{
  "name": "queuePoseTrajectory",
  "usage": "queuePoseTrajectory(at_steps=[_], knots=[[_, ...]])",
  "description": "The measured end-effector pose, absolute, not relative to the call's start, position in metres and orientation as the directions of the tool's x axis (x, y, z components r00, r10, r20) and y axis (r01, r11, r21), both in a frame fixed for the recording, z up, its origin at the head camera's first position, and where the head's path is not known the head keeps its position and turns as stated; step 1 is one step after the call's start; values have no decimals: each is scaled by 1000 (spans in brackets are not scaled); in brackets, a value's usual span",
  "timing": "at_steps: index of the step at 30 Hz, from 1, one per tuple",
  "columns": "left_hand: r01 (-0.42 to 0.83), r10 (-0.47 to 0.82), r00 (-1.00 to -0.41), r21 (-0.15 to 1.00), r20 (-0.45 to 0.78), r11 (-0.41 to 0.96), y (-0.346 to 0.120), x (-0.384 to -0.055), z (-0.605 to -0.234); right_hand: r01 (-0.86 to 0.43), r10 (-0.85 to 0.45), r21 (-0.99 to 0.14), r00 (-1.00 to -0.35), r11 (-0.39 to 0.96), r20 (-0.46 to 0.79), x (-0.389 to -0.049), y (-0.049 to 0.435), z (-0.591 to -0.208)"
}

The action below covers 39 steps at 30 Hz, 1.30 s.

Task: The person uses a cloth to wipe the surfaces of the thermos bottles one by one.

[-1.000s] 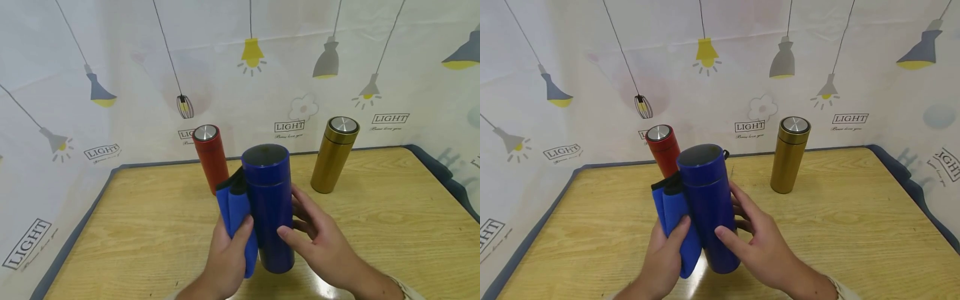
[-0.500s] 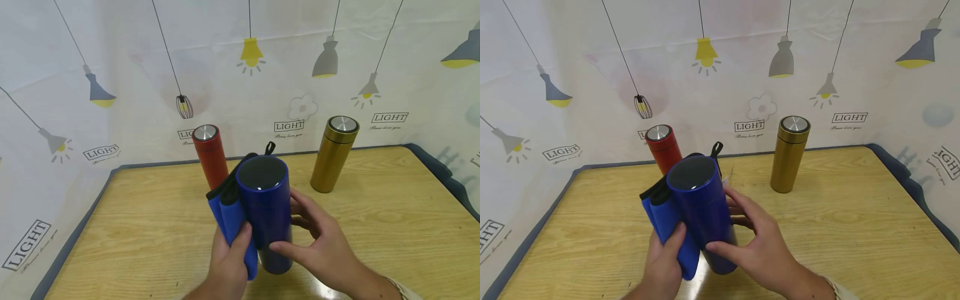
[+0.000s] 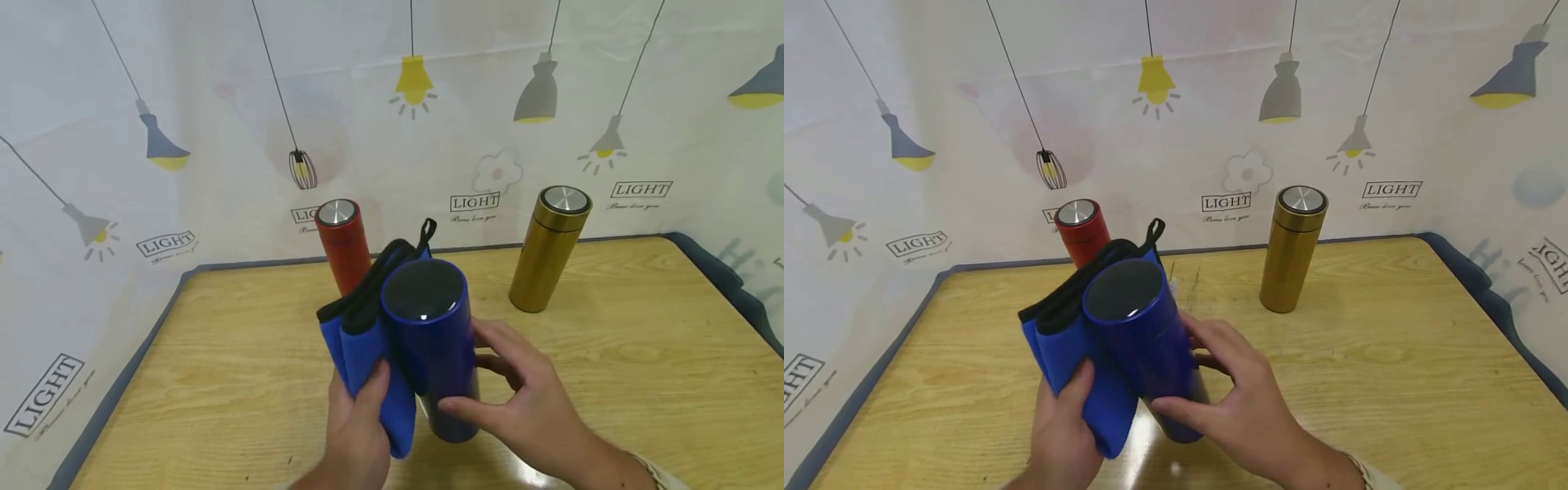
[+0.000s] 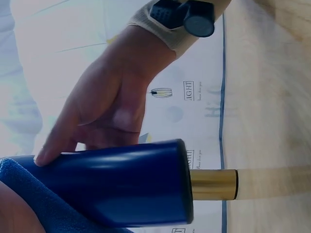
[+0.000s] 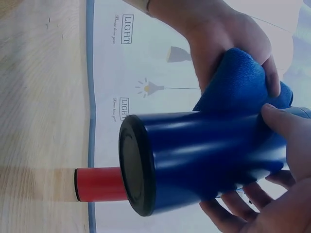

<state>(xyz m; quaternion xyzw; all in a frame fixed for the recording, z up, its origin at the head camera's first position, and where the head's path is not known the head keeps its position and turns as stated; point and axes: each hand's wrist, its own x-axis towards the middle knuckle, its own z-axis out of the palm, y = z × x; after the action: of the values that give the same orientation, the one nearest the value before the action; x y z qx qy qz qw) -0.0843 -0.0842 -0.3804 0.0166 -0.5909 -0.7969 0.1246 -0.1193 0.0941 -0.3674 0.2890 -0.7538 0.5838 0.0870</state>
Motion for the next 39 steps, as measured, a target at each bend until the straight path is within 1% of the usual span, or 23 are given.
queuePoseTrajectory(at_steps=[3,6,9,11,13,17,19,21,26,28,30,33,36,39], knots=[[195,-198,-970,937,141,-290,-83,-83,-380,-538,-323,-827,-821,162,471,-119,94,-367],[176,-125,-981,942,145,-285,-81,-82,-378,-532,-298,-830,-830,166,472,-120,95,-366],[158,-27,-987,950,157,-270,-81,-82,-374,-517,-257,-841,-844,161,470,-120,96,-364],[158,8,-986,957,166,-245,-80,-81,-372,-508,-232,-848,-852,151,469,-120,97,-362],[151,7,-988,965,156,-216,-81,-80,-370,-502,-221,-853,-856,144,467,-120,96,-361],[160,-97,-984,976,147,-150,-83,-77,-369,-508,-248,-847,-850,156,464,-119,93,-366],[175,-135,-979,973,155,-148,-83,-77,-370,-513,-260,-843,-847,165,464,-118,92,-369],[207,-139,-973,964,184,-167,-83,-77,-372,-514,-262,-841,-846,170,464,-118,92,-370],[351,-80,-936,910,342,-219,-82,-80,-377,-515,-244,-839,-849,176,469,-119,94,-368],[383,-59,-923,893,381,-235,-82,-81,-379,-516,-241,-837,-849,181,471,-119,95,-366],[370,-39,-927,894,372,-252,-81,-81,-380,-521,-230,-835,-847,177,479,-119,96,-365],[313,-11,-948,922,320,-228,-80,-80,-383,-547,-191,-827,-833,134,520,-120,97,-365],[289,30,-954,945,297,-150,-79,-80,-385,-573,-138,-818,-815,53,563,-122,97,-365],[311,76,-945,945,319,-99,-78,-80,-384,-583,-103,-812,-807,-11,581,-122,98,-364]])
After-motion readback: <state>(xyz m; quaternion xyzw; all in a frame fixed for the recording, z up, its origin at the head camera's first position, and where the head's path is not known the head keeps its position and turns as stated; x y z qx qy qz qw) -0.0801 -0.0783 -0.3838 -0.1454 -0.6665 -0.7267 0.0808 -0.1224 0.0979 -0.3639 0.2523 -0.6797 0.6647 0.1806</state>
